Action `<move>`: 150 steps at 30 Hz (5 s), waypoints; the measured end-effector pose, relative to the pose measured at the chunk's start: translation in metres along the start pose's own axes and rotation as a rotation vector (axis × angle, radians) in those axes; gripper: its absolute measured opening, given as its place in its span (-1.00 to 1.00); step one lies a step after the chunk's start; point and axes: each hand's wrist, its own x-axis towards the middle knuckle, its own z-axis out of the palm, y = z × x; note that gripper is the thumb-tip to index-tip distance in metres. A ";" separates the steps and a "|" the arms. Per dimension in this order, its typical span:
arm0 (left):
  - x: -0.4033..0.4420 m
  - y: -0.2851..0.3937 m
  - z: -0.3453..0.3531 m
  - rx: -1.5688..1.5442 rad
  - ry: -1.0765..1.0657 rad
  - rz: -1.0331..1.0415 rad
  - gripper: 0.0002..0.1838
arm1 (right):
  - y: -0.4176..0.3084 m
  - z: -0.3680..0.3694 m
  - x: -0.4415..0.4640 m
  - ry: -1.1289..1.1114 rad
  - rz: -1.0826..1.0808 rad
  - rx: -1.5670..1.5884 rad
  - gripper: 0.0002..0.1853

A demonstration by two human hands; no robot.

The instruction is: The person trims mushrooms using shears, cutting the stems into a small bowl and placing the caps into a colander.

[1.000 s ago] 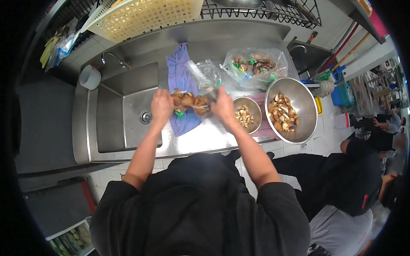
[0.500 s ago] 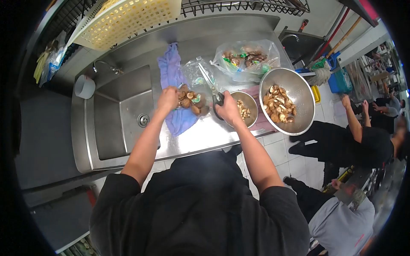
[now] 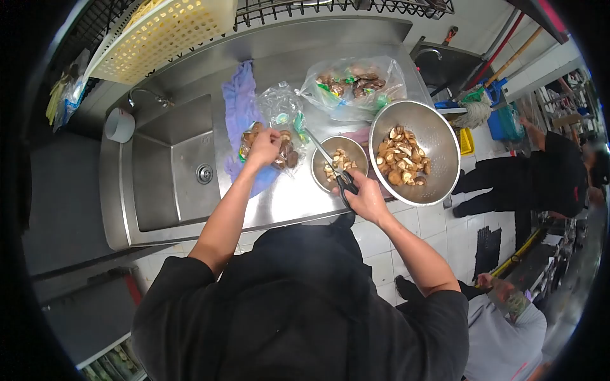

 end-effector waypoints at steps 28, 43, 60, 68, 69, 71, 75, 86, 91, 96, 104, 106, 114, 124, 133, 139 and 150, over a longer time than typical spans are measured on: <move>-0.067 0.025 0.031 0.778 0.116 0.282 -0.31 | 0.059 0.008 -0.047 -0.232 0.111 0.224 -0.38; -0.048 0.015 -0.017 0.167 0.365 0.039 -0.43 | 0.033 0.003 -0.051 -0.221 0.189 0.287 -0.35; -0.112 0.085 0.060 -1.456 -0.267 -0.248 -0.53 | 0.004 -0.018 -0.069 -0.170 -0.040 0.028 -0.37; -0.103 0.102 0.083 -1.496 -0.225 -0.380 -0.30 | 0.019 -0.023 -0.077 -0.008 -0.146 -0.280 -0.41; -0.103 0.108 0.082 -1.457 -0.159 -0.427 -0.32 | 0.018 -0.025 -0.080 -0.006 -0.147 -0.277 -0.41; -0.107 0.118 0.079 -1.308 -0.122 -0.398 -0.34 | 0.012 -0.031 -0.086 0.011 -0.047 -0.254 -0.38; -0.115 0.124 0.087 -0.837 -0.140 -0.271 -0.28 | 0.018 -0.033 -0.083 0.058 -0.032 -0.274 -0.48; -0.097 0.097 0.081 -0.626 -0.197 -0.363 -0.29 | 0.066 -0.038 -0.084 -0.157 0.197 0.270 -0.36; -0.098 0.137 0.099 -0.944 -0.229 -0.271 -0.26 | 0.067 -0.043 -0.092 -0.115 0.166 0.305 -0.25; -0.085 0.175 0.165 -0.487 -0.066 0.110 -0.25 | 0.041 -0.043 -0.080 0.061 0.089 0.263 -0.24; -0.063 0.233 0.175 -0.332 -0.285 0.068 -0.20 | 0.047 -0.082 -0.087 0.235 0.198 0.688 -0.47; -0.058 0.233 0.165 -0.345 -0.451 -0.109 -0.32 | 0.051 -0.080 -0.092 0.314 0.197 0.699 -0.48; -0.064 0.175 0.107 -1.107 -0.706 -0.321 -0.69 | 0.054 -0.068 -0.104 0.296 0.046 0.350 -0.36; -0.095 0.141 0.096 -1.416 -0.499 -0.388 -0.41 | 0.045 -0.025 -0.082 0.232 -0.143 -0.355 -0.44; -0.091 0.101 0.101 -0.835 -0.361 -0.384 -0.48 | 0.056 -0.035 -0.074 -0.105 0.067 -0.219 -0.51; -0.086 0.122 0.105 -0.932 -0.372 -0.231 -0.50 | 0.063 -0.038 -0.099 -0.089 0.265 0.336 -0.35; -0.084 0.223 0.140 -0.753 -0.419 0.123 -0.69 | 0.044 -0.076 -0.105 0.062 0.169 0.646 -0.44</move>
